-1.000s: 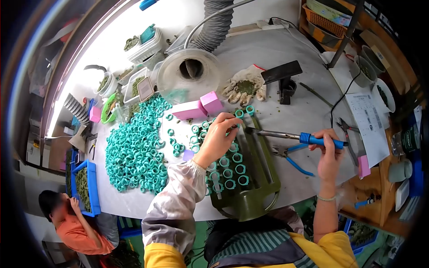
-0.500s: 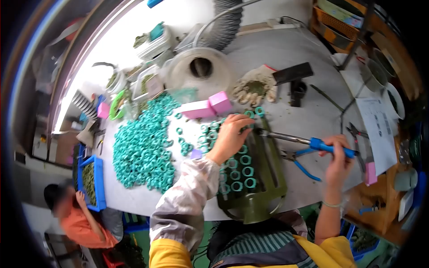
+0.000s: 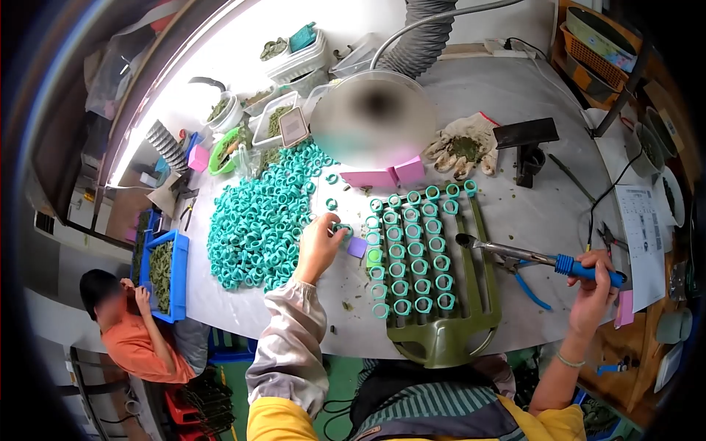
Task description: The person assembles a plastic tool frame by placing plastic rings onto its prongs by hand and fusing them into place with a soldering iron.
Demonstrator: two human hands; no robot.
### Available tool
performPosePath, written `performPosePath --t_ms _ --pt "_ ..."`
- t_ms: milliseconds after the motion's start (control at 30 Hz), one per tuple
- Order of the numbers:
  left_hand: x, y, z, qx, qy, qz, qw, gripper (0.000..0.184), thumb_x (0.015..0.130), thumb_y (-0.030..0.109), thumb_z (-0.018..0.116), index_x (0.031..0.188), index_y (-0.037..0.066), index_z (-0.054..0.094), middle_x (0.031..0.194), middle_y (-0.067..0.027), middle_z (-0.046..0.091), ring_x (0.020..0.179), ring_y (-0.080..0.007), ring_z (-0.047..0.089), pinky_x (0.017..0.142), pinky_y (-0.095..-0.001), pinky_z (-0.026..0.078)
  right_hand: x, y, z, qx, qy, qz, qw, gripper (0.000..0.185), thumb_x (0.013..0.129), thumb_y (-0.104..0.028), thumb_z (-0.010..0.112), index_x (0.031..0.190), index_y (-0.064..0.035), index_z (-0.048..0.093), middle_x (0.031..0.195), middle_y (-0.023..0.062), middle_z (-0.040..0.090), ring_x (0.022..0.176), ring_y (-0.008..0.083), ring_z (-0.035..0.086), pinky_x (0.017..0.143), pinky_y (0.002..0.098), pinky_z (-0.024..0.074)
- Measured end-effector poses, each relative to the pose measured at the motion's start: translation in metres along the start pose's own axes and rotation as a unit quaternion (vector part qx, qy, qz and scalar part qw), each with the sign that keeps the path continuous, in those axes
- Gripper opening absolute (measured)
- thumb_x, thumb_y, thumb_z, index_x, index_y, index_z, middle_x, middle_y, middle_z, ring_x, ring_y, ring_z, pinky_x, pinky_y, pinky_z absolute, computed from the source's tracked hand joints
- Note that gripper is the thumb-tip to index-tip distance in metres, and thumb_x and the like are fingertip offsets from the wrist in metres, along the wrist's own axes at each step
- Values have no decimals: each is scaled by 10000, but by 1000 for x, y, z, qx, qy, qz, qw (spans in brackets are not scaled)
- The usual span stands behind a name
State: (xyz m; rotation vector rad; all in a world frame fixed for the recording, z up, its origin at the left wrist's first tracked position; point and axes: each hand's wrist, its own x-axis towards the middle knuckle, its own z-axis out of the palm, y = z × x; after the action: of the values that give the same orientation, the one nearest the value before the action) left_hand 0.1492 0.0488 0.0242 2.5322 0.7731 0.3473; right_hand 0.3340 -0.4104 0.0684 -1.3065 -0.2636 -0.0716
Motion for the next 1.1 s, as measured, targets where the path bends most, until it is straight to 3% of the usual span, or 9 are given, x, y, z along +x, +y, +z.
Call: performPosePath --t_ms 33,133,200,267,333,400,533,767,1100 --pt "-2 -6 2 -14 18 29 999 283 866 112 762 1123 33 673 913 -139 715 755 -263 692 708 -370 545 0 -1 1 0 2 -4 1000 261 988 -192 530 854 10 626 928 103 600 781 166 604 536 274 495" --pt "-7 -11 -5 -127 53 -24 990 291 890 64 728 1176 41 682 1009 -134 733 805 -214 709 734 -328 553 -3 -5 0 -4 -4 -12 1000 263 993 -191 527 865 15 630 929 106 603 744 166 599 548 274 498" --pt "-10 2 -18 -202 13 -68 977 279 926 28 687 1204 33 687 1071 -78 733 877 -159 696 772 -290 560 -1 -8 -2 -6 -21 -16 1000 266 999 -187 523 873 21 630 930 110 606 720 168 595 559 275 502" --pt "-12 31 -23 -250 -21 -21 968 303 932 9 674 1233 37 687 1016 6 668 815 -64 584 691 -215 480 -2 -8 0 -2 -9 -17 1000 263 1002 -175 519 880 30 629 931 115 608 707 170 596 567 278 505" --pt "-12 71 -18 -243 -52 102 963 284 928 -28 668 1202 35 704 1202 -24 577 909 -89 591 723 -210 489 -3 -7 0 -8 -7 -21 1000 258 1004 -163 517 886 38 627 933 118 611 696 171 596 575 280 508" --pt "-14 111 -4 -267 -112 157 944 286 928 -22 672 1204 47 701 1198 -47 597 979 -125 623 771 -228 516 -3 -3 0 -14 -19 -25 999 250 1005 -149 517 892 45 626 933 120 612 689 172 596 583 283 510" --pt "-6 158 40 -154 -68 265 950 292 857 36 723 1148 43 704 1202 -121 666 1148 -336 589 990 -427 477 -3 0 7 -6 -45 -41 998 241 1010 -119 507 916 64 634 943 130 624 693 181 616 586 287 516" --pt "9 167 81 -131 -73 255 955 306 837 36 753 1139 72 727 1199 -120 700 1139 -337 627 984 -421 502 -2 23 15 6 -47 -34 998 219 1011 -90 510 922 66 637 934 133 637 686 181 646 608 293 543" --pt "12 161 67 -177 -64 290 938 317 836 48 771 1148 64 721 1166 -143 672 1094 -346 631 950 -419 511 -2 -2 -2 -4 -8 -25 1000 246 983 -135 514 857 47 620 916 125 612 676 165 603 540 271 503"
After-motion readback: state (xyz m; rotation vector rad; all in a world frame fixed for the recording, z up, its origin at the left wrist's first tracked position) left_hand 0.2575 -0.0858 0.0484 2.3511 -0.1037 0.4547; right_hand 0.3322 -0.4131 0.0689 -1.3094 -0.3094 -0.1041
